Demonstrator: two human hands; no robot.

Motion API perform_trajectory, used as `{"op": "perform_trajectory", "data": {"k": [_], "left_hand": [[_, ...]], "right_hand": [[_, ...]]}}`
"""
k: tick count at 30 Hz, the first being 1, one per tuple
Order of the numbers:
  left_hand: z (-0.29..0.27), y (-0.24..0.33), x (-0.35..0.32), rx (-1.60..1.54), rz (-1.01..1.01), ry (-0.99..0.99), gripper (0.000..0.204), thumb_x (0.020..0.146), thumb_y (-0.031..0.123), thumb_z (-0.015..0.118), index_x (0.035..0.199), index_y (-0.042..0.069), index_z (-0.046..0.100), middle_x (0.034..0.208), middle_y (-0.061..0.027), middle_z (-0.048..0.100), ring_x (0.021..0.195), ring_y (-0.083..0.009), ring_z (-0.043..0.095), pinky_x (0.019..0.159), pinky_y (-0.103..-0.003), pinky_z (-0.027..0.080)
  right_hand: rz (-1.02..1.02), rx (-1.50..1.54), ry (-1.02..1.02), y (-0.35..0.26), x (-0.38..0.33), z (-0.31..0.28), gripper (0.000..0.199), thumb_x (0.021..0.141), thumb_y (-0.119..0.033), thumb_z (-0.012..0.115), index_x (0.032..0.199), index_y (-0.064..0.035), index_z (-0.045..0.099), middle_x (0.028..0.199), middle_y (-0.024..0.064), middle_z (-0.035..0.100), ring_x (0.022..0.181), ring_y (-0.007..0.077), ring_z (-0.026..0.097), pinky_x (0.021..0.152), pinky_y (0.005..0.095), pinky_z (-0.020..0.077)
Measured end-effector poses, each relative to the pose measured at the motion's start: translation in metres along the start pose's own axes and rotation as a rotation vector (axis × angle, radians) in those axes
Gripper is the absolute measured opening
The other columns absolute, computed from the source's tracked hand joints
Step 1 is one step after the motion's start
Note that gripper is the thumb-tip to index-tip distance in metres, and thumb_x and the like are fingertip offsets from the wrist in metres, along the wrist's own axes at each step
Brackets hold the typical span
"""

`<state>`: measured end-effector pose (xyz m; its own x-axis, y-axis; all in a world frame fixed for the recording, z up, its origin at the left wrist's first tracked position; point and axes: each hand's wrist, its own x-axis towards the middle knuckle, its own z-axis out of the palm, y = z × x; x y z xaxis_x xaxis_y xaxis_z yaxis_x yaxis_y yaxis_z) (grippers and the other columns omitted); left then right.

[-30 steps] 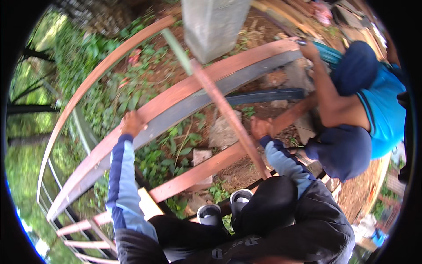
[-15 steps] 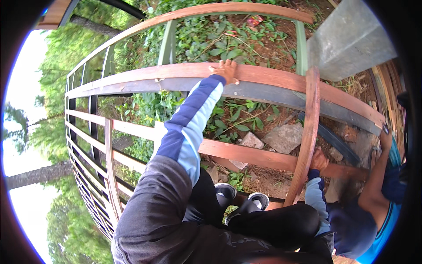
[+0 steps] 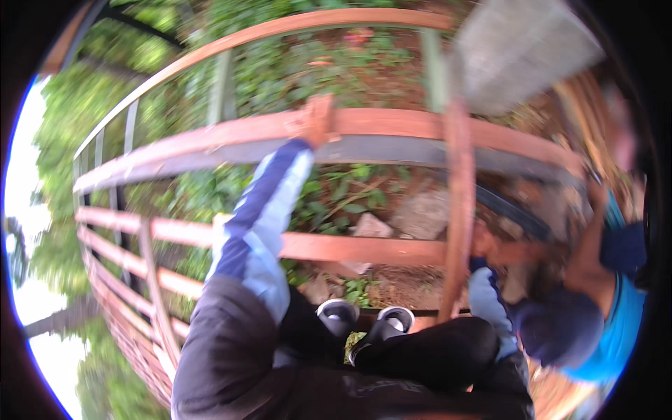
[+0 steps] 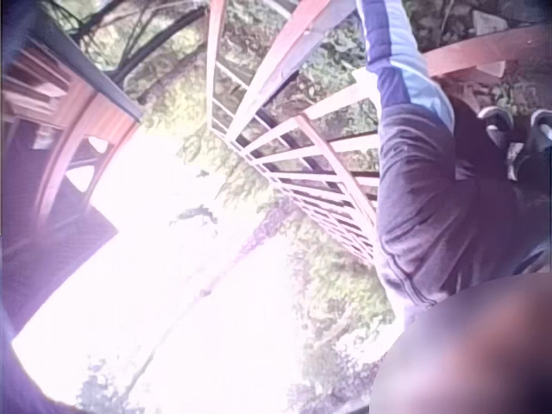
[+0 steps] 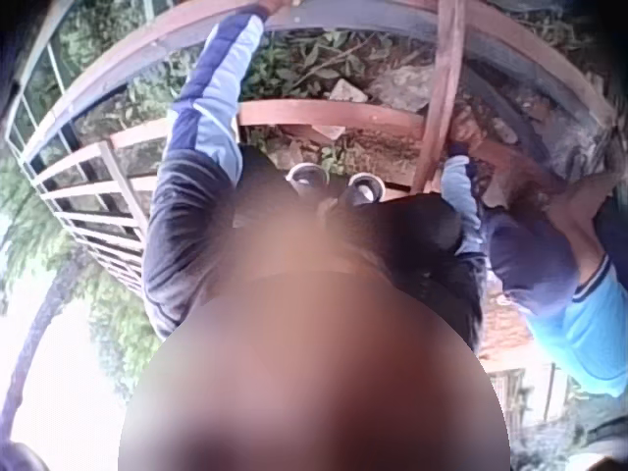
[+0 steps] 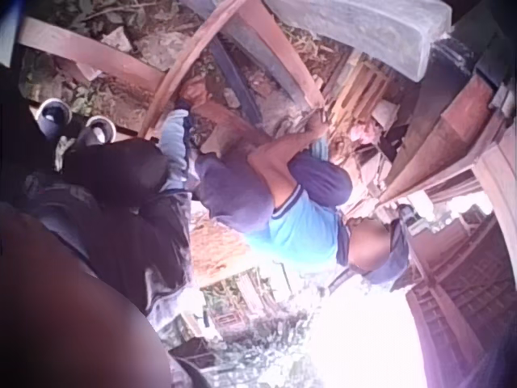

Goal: The person positions and aligns curved wooden planks onto a metal frame while another person uses a drill to fasten them. The person repeatedly adjusts plank placement and holds pieces steady during drilling.

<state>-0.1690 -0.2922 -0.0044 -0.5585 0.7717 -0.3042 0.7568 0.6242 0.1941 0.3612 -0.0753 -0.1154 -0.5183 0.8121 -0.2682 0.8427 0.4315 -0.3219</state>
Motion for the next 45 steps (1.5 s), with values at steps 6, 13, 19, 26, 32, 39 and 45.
{"op": "perform_trajectory", "data": {"k": [6, 13, 19, 26, 32, 39, 45], "left_hand": [[-0.002, -0.004, 0.019, 0.104, -0.103, -0.154, 0.092, 0.068, 0.039, 0.081, 0.141, 0.018, 0.029, 0.146, -0.0111, 0.034, 0.137, -0.0371, 0.030, 0.097, -0.071, 0.035], [-0.004, -0.003, 0.020, 0.139, -0.118, -0.183, 0.095, 0.068, 0.037, 0.082, 0.143, 0.017, 0.027, 0.144, -0.0104, 0.034, 0.134, -0.0357, 0.033, 0.093, -0.067, 0.041], [0.003, -0.011, 0.023, 0.125, -0.109, -0.156, 0.096, 0.067, 0.032, 0.083, 0.144, 0.018, 0.026, 0.143, -0.0102, 0.035, 0.134, -0.0372, 0.032, 0.094, -0.067, 0.041], [0.001, -0.006, 0.023, 0.116, -0.128, -0.152, 0.097, 0.066, 0.030, 0.084, 0.144, 0.019, 0.026, 0.143, -0.0087, 0.035, 0.135, -0.0368, 0.031, 0.095, -0.069, 0.039], [0.022, -0.023, 0.034, 0.110, 0.021, -0.121, 0.086, 0.069, 0.031, 0.082, 0.137, 0.006, 0.036, 0.138, -0.0183, 0.039, 0.130, -0.0400, 0.035, 0.102, -0.058, 0.037], [0.010, 0.007, 0.023, 0.100, -0.129, -0.186, 0.094, 0.074, 0.055, 0.072, 0.146, 0.012, 0.028, 0.149, -0.0165, 0.029, 0.139, -0.0396, 0.025, 0.101, -0.072, 0.028], [-0.031, 0.023, 0.005, 0.021, -0.171, -0.267, 0.093, 0.074, 0.046, 0.076, 0.147, 0.016, 0.026, 0.151, -0.0091, 0.026, 0.141, -0.0358, 0.021, 0.100, -0.076, 0.025]], "right_hand": [[0.066, -0.179, 0.179, -0.056, -0.020, -0.042, 0.046, 0.097, -0.038, 0.034, 0.087, -0.0080, 0.068, 0.080, 0.0189, 0.068, 0.079, 0.0392, 0.065, 0.089, 0.0526, 0.0415], [0.098, -0.202, 0.157, -0.086, -0.021, -0.069, 0.040, 0.096, -0.035, 0.037, 0.081, -0.0077, 0.063, 0.080, 0.0163, 0.067, 0.078, 0.0349, 0.064, 0.081, 0.0488, 0.0424], [0.065, -0.136, 0.232, -0.084, -0.022, -0.067, 0.038, 0.095, -0.032, 0.041, 0.078, -0.0070, 0.064, 0.077, 0.0163, 0.067, 0.076, 0.0353, 0.063, 0.083, 0.0506, 0.0418], [0.040, -0.114, 0.261, -0.090, -0.022, -0.074, 0.037, 0.094, -0.032, 0.042, 0.077, -0.0066, 0.064, 0.074, 0.0161, 0.066, 0.071, 0.0348, 0.062, 0.079, 0.0489, 0.0413], [0.196, -0.295, -0.036, -0.065, -0.018, -0.048, 0.045, 0.095, -0.040, 0.039, 0.073, -0.0095, 0.064, 0.074, 0.0150, 0.067, 0.070, 0.0308, 0.064, 0.075, 0.0463, 0.0433], [0.052, -0.209, 0.250, 0.018, -0.003, -0.052, 0.043, 0.095, -0.039, 0.039, 0.076, -0.0096, 0.063, 0.076, 0.0151, 0.067, 0.071, 0.0305, 0.064, 0.076, 0.0466, 0.0433], [0.105, -0.231, 0.290, 0.059, 0.019, -0.066, 0.041, 0.095, -0.039, 0.039, 0.079, -0.0097, 0.063, 0.078, 0.0151, 0.067, 0.072, 0.0303, 0.064, 0.077, 0.0469, 0.0433]]}}
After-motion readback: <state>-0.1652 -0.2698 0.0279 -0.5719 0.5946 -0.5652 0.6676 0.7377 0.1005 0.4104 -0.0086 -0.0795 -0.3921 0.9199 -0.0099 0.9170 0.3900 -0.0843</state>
